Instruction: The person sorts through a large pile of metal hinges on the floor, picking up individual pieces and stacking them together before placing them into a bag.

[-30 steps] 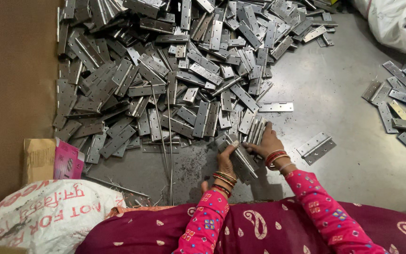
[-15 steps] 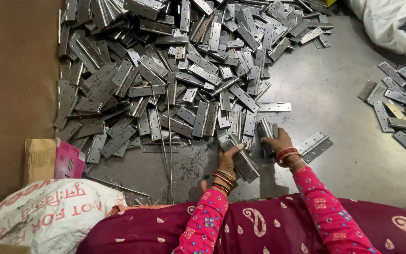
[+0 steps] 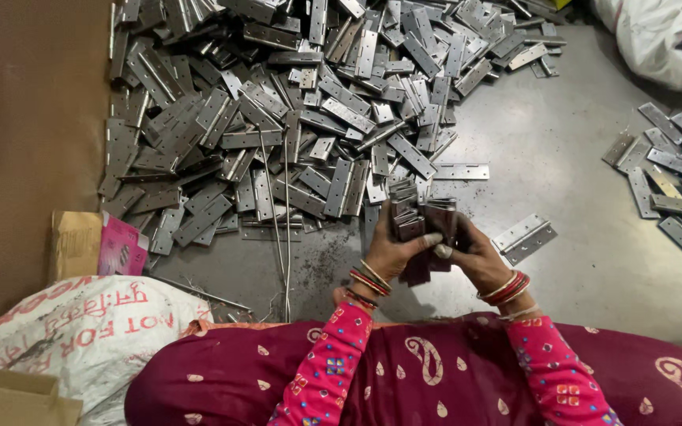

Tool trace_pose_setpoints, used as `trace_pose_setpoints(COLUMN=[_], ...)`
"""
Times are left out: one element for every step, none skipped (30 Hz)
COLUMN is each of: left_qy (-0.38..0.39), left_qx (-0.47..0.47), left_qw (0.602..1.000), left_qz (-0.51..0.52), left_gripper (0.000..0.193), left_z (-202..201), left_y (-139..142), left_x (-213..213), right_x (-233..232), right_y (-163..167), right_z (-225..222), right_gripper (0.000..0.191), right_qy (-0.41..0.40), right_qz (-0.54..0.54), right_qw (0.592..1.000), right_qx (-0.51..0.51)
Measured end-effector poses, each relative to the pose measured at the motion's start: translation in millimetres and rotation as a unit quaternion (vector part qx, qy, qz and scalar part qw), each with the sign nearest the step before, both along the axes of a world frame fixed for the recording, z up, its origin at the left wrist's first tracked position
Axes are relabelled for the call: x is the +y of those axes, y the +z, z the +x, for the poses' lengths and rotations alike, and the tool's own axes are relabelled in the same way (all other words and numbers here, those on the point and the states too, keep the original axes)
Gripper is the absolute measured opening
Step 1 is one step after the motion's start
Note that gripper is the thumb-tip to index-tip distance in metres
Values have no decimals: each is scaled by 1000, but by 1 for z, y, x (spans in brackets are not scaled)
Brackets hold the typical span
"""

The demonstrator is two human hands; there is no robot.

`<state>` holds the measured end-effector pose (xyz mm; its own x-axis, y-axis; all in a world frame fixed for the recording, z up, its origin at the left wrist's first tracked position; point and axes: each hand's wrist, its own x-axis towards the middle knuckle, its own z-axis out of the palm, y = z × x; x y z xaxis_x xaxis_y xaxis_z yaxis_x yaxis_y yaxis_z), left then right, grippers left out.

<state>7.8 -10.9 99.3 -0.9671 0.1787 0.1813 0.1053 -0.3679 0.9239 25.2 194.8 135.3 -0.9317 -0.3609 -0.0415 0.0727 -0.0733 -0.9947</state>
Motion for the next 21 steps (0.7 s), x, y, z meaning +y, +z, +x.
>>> trace_pose_setpoints(left_qy=[-12,-26,-41,-74,-106,-134,-125,-118,-111,-88,-65,-42,-45,-47,-51,-43,-36,-27,-29,-31,-31], left_qx=[6,11,19,12,6,0,-3,-6,-12,-41,-73,-98,-93,-85,-85,-88,-90,-88,-78,-70,-61], left_qw=[1000,1000,999,997,992,985,984,981,979,975,969,960,962,964,965,960,955,949,954,959,964], left_qz=[3,3,5,-33,-71,-108,-130,-151,-169,-198,-228,-259,-254,-249,-241,-261,-280,-300,-288,-273,-257], left_gripper=[76,81,86,92,98,104,102,100,98,94,90,87,87,88,89,88,86,85,84,84,83], left_z=[3,7,10,11,13,15,18,19,21,23,24,24,23,22,22,23,22,20,20,21,22], left_y=[1,-2,-6,-12,-20,-28,-36,-43,-49,-53,-55,-56,-55,-53,-50,-47,-44,-38,-32,-25,-16], left_x=[-1,-5,-7,-11,-17,-23,-28,-35,-37,-40,-42,-43,-44,-43,-42,-41,-40,-40,-40,-40,-39], right_x=[4,5,5,0,-8,-14,-18,-22,-22,-22,-22,-21,-19,-18,-16,-14,-14,-14,-15,-16,-17], right_y=[0,-2,-7,-15,-27,-37,-48,-58,-66,-74,-81,-86,-91,-94,-96,-97,-97,-94,-90,-83,-73], right_z=[0,0,0,-2,-4,-5,-5,-5,-4,-4,-5,-7,-9,-11,-12,-13,-13,-12,-10,-6,-2], right_gripper=[71,74,77,92,107,122,120,117,115,108,101,94,97,101,104,101,99,96,92,88,85], right_qy=[16,30,43,58,74,91,91,89,87,75,65,51,48,44,44,41,38,34,30,28,27], right_qz=[2,1,0,67,133,199,251,302,355,337,318,299,268,238,209,241,273,304,289,276,263], right_qw=[1000,999,998,996,988,974,963,948,930,938,946,953,962,970,976,969,961,951,955,959,962], right_qx=[-18,-36,-52,-18,17,53,47,40,29,23,14,11,19,29,31,33,37,43,52,58,66])
